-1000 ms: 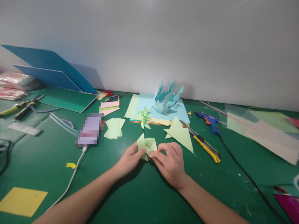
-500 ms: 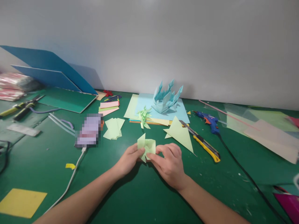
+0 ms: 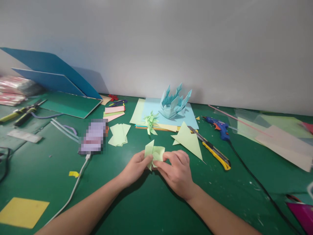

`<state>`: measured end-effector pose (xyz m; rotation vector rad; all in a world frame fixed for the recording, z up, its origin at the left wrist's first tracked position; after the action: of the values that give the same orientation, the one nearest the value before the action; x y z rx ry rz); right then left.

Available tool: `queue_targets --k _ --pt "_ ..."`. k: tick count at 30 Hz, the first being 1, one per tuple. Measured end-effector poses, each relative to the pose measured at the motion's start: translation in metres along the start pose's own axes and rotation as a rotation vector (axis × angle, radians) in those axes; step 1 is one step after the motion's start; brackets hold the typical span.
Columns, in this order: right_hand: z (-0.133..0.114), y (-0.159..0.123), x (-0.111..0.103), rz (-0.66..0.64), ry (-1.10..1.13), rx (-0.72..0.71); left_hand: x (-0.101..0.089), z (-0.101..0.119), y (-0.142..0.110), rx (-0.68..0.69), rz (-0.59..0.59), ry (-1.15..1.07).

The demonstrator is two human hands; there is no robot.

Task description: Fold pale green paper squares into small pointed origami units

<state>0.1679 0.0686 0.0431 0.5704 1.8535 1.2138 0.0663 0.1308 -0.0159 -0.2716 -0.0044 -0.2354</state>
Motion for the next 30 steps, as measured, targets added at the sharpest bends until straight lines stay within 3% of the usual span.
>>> queue_targets --k 12,22,30 --pt "0.0058 -0.0052 0.0039 -0.025 -0.033 0.050 -0.0004 0.0033 -0.0002 0.106 0.014 0.090" --pt "0.0043 -0.0038 0.0027 0.011 -0.042 0.036 0.0004 -0.0015 -0.0011 0.005 0.009 0.016" --pt "0.0029 -0.0035 0.0025 0.017 -0.031 0.017 0.0013 0.0015 -0.0025 -0.001 0.021 0.005"
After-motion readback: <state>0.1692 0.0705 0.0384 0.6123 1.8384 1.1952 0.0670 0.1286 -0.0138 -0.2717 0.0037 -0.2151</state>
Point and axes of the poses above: each hand's wrist, its own y-axis towards the middle knuckle, its own x-axis out of the palm, z = x × y, the point moved 7 cm from there along y, towards the middle knuckle, and after that the axes turned 15 degrees about z, right-handed, at the moved point
